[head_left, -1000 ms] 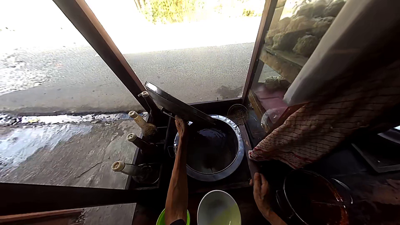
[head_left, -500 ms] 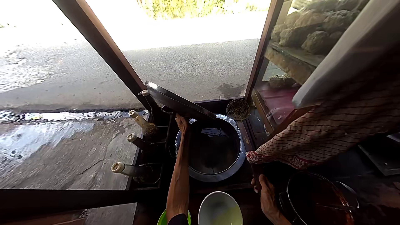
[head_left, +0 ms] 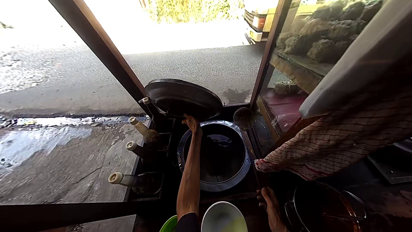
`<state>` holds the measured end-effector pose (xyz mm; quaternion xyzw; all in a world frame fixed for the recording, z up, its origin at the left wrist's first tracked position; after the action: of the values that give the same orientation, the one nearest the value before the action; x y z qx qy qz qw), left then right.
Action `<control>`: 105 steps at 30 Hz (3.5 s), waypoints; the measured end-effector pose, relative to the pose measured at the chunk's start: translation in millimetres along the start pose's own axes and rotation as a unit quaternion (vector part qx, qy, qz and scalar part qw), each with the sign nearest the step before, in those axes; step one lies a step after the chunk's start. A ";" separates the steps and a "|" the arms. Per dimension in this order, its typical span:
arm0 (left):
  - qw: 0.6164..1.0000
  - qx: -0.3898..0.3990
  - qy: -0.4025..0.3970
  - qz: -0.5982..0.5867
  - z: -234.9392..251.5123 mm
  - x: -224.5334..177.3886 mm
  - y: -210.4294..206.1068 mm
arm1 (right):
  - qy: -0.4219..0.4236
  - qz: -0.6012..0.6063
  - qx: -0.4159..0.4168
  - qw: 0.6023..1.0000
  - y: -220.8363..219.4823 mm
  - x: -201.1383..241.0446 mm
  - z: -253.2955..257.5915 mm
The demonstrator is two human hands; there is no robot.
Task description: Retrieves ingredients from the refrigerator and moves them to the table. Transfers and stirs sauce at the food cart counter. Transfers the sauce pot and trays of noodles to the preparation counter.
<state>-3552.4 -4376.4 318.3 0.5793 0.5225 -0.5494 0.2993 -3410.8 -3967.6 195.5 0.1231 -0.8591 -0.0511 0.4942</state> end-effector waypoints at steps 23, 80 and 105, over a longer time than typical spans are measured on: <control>0.993 0.091 0.078 0.010 59.8 46.3 -41.4 | 0.040 -0.340 0.305 0.889 -4.4 35.2 -48.2; 0.927 0.280 0.060 0.242 -16.0 -35.3 51.6 | 0.243 -0.585 0.324 0.703 15.5 79.6 -76.5; 0.549 0.208 0.124 0.800 -171.2 2.9 328.6 | 0.320 -0.501 0.318 0.739 79.3 83.2 -83.1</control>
<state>-3190.5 -4308.4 278.0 0.8663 -0.2539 -0.0992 0.4185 -3392.0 -3910.1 323.8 0.6948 -0.4310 0.0273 0.5750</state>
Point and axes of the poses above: each hand's wrist, its own z-axis towards the middle knuckle, its own y-axis out of the back of the hand, x = y × z, the point moved 4 cm from there along z, towards the middle knuckle, and after that the axes turned 12 degrees about -z, right-handed, at the moved point
